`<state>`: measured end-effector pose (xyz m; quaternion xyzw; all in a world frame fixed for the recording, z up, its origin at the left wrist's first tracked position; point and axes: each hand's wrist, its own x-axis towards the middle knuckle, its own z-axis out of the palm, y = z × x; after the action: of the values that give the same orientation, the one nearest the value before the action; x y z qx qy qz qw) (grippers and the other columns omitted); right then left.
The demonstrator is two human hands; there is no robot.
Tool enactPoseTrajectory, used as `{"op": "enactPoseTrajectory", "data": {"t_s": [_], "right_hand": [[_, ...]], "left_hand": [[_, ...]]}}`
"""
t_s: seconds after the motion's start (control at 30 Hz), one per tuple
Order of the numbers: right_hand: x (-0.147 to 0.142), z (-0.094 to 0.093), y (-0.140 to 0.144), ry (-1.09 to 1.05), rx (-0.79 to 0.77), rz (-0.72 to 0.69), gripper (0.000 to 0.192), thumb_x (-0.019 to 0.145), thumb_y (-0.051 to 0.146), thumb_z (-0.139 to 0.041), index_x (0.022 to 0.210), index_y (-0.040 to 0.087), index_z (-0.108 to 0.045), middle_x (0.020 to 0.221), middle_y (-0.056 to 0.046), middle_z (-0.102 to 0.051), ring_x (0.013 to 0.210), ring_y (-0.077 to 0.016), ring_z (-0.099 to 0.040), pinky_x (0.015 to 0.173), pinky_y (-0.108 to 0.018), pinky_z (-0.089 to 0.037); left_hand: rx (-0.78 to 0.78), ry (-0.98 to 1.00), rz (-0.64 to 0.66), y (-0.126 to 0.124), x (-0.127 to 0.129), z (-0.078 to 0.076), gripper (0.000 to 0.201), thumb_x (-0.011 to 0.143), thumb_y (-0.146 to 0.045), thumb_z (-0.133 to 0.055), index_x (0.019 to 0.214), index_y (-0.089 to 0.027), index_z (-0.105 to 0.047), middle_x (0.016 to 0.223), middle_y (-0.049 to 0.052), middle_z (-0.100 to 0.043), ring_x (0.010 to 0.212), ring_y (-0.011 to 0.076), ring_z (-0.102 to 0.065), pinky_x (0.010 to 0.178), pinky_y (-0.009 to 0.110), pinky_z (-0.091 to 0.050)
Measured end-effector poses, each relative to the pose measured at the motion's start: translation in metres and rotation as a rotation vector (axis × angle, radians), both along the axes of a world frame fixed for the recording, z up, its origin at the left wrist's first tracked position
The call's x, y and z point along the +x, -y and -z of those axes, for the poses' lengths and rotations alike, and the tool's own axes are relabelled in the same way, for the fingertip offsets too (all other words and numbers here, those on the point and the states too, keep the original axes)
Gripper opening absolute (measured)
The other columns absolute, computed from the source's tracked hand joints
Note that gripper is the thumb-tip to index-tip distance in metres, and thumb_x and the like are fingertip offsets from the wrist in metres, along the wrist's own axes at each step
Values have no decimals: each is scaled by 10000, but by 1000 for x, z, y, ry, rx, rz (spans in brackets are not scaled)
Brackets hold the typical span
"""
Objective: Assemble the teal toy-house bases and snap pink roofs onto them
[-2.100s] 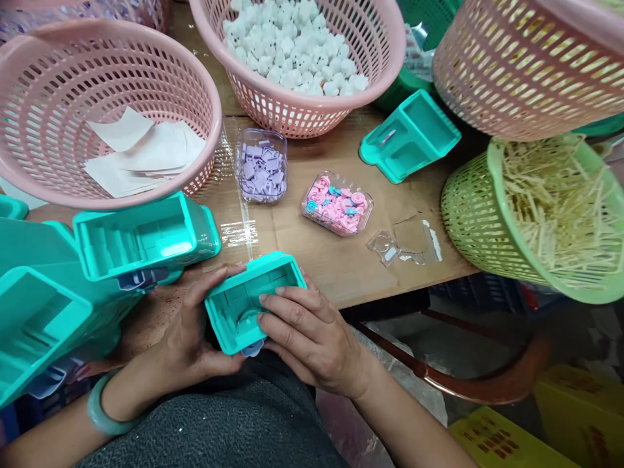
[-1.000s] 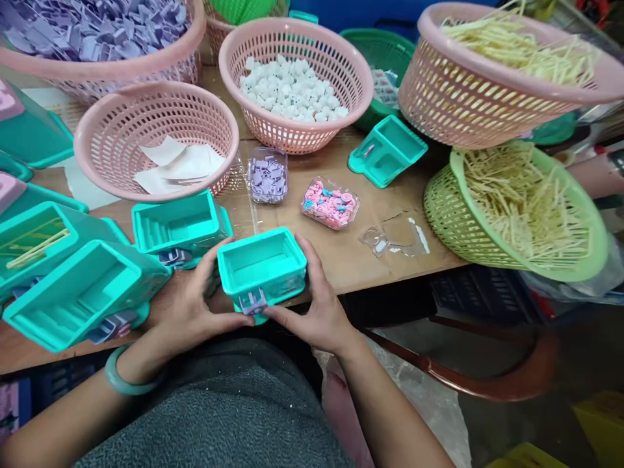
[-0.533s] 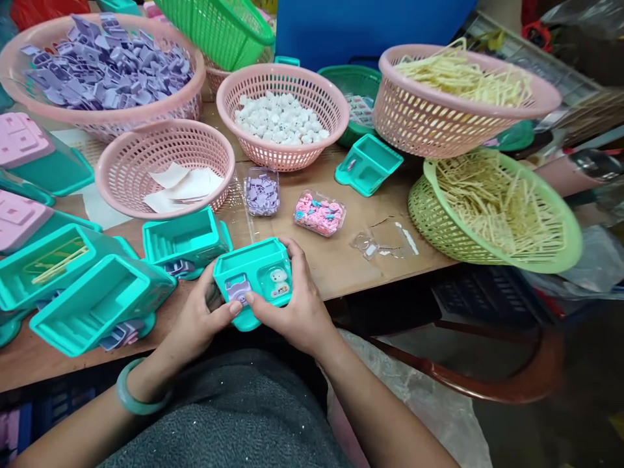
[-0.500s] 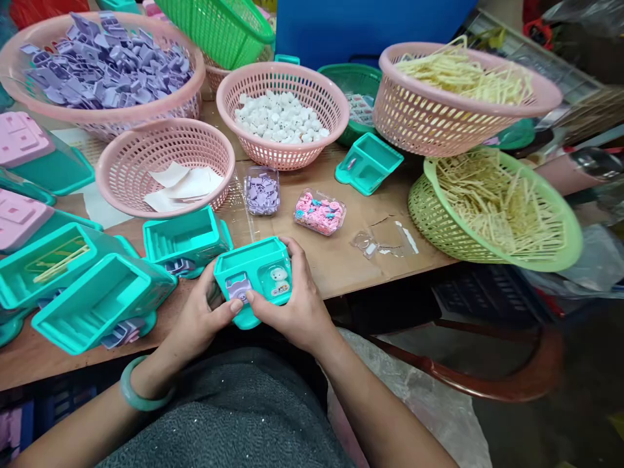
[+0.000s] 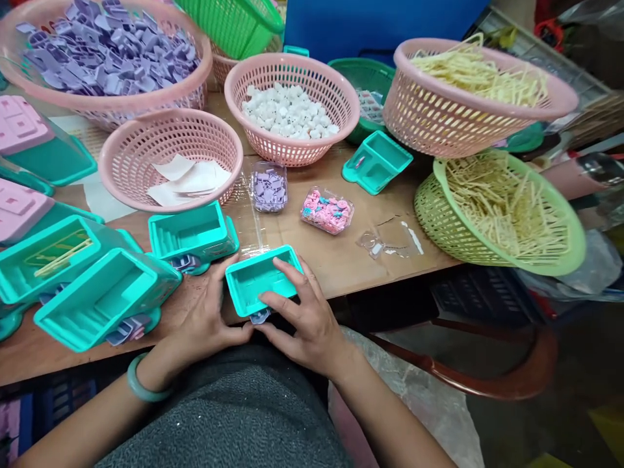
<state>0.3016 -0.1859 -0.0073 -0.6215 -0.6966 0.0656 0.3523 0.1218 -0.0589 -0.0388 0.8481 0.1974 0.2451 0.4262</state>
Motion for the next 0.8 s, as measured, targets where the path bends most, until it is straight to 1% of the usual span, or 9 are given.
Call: {"op": "enactPoseTrajectory", "data": {"t_s": [0.07,0.17,0.27,0.4,0.5,0.6,0.7,0.8], "right_hand": [[-1,-1,-2,23,13,8,304,897,242,-713,1184,218,-614,1486,-178,-483,1404,-344,-483,1136,-677,-391],[-3,-2,0,55,-4,10,308,912,221,-695,1212,219,-624,1369,-147,-584,1293,-297,-579,1124,-644,-425],[-4,0,1,61,-9,15,275,924,195,-676,1195,209,-631,1246,-107,-644,1151,-234,-649,1172,-610,-389],[-8,1,-1,26,-16,59,212,922,184,-671,1132,198,-644,1183,-79,-660,1073,-204,-664,1217,-572,-337],[-12,1,-3,15,-32,90,167,934,182,-647,1101,195,-650,1159,-68,-651,1058,-189,-656,1217,-526,-341],[-14,-2,-3,27,-48,105,133,953,199,-616,1082,195,-652,1150,-66,-646,1037,-180,-652,1201,-496,-355],[-12,-5,-4,28,-85,102,135,948,219,-634,1081,208,-652,1161,-61,-651,1044,-188,-653,1192,-498,-366],[-11,-6,-4,23,-97,88,146,943,223,-658,1088,214,-654,1157,-53,-662,1030,-185,-660,1210,-509,-351]], "left_hand": [[10,26,17,0,0,2,1078,721,-184,-785,1593,-233,-153,1510,199,-450,1402,386,-486,1115,562,-480],[34,75,60,-1,-2,4,1053,742,-200,-769,1598,-195,-156,1497,215,-458,1386,378,-498,1110,559,-489],[17,69,86,-3,-3,3,1021,757,-229,-777,1594,-157,-197,1509,219,-453,1401,371,-483,1139,544,-473],[-60,36,107,-7,-6,0,1017,784,-250,-792,1600,-125,-197,1524,226,-454,1415,363,-478,1159,507,-472],[-119,43,133,-9,-6,-1,1031,797,-277,-799,1609,-126,-181,1543,219,-441,1426,363,-469,1173,498,-465],[-165,50,162,-11,-6,-2,1031,818,-267,-780,1622,-136,-148,1582,209,-399,1464,373,-416,1205,520,-424],[-172,16,185,-12,-5,-2,1071,810,-249,-785,1631,-148,-106,1625,210,-345,1496,383,-366,1232,545,-381],[-161,17,176,-12,-6,-1,1068,805,-254,-798,1627,-138,-128,1612,203,-374,1497,351,-375,1245,495,-374]]}}
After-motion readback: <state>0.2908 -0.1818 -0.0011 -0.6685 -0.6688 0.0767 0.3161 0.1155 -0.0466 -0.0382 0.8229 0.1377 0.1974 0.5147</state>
